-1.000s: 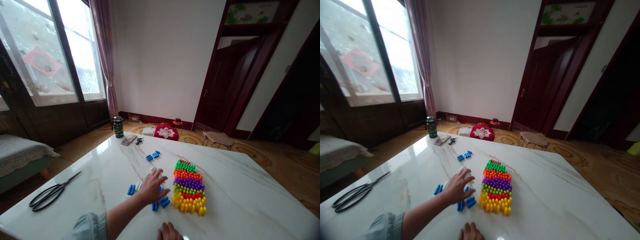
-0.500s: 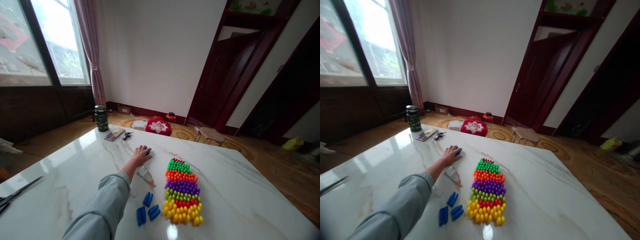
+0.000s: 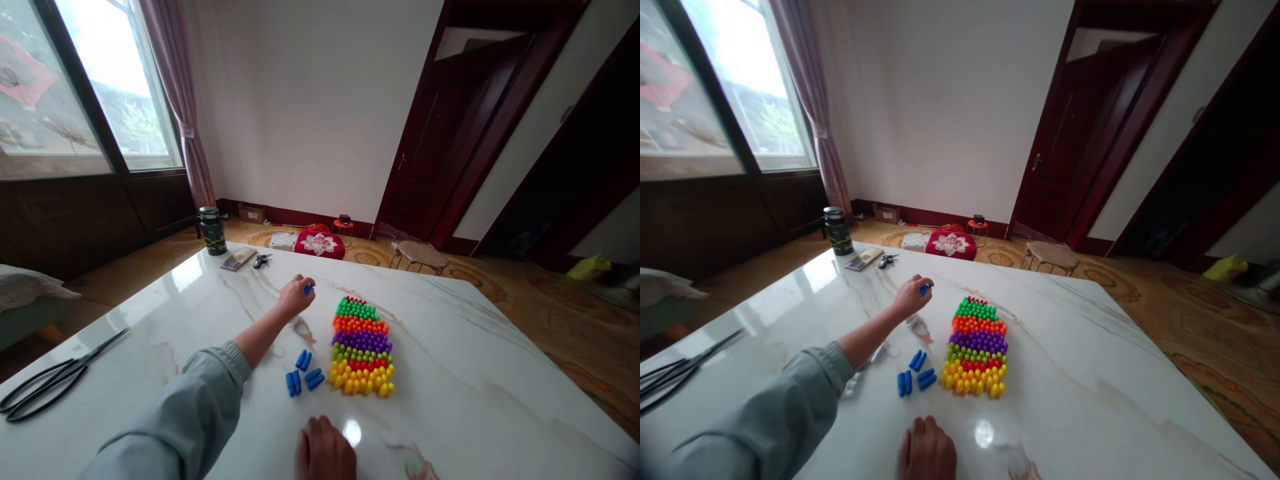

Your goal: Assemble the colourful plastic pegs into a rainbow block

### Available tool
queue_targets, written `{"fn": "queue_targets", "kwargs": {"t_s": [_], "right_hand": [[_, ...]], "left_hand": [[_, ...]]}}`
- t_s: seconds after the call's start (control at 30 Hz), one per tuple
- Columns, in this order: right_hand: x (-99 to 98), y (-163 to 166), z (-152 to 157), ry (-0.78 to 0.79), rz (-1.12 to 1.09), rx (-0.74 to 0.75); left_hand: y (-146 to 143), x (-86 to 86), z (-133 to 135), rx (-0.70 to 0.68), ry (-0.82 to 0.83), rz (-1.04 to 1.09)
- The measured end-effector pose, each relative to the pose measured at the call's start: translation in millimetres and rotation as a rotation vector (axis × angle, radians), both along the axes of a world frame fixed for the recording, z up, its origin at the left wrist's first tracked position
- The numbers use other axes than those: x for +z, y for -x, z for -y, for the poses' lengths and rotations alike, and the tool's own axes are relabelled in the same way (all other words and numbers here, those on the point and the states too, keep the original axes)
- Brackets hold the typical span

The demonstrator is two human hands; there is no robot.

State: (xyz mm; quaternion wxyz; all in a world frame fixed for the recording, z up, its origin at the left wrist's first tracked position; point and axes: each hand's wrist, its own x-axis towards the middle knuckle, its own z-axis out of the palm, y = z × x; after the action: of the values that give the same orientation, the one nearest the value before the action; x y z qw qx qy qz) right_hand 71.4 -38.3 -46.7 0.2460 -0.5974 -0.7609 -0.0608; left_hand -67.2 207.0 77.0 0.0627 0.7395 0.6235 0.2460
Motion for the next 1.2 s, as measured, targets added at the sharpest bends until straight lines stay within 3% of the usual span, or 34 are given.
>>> {"fn": "queue_targets", "kwargs": {"t_s": [0.13,0.27,0.4,0.57,0.73,0.83,1.03,1.2], "right_hand": [[18.1,1,3,0.05,-0.01,0.03],[32.0,-1,4,0.096,0.0,0.039],[34.4,-1,5,0.103,0.006,0.043],[35.1,-2,4,0.091,0.017,0.053],[37.5,-3,4,0.068,0.032,0.067],[35.8,-3,4,0.061,0.037,0.063],[36.2,-1,4,0.099,0.034,0.048],[42.4,-1,5,0.149,0.018,0.039]], "left_hand": [[-8,-8.8,70,-0.134,0.003,0.021],[-5,-36.5,117,-0.077,0.023,0.014],[-8,-49.2,131,0.02,0.03,0.02],[-3,-39.3,149,0.067,-0.012,0.033],[38,-41.3,170,0.455,-0.034,-0.038],[62,-53.3,171,0.534,0.068,-0.027],[67,-60.5,166,0.454,-0.027,0.04],[40,-62.9,182,0.154,-0.259,0.182]]}}
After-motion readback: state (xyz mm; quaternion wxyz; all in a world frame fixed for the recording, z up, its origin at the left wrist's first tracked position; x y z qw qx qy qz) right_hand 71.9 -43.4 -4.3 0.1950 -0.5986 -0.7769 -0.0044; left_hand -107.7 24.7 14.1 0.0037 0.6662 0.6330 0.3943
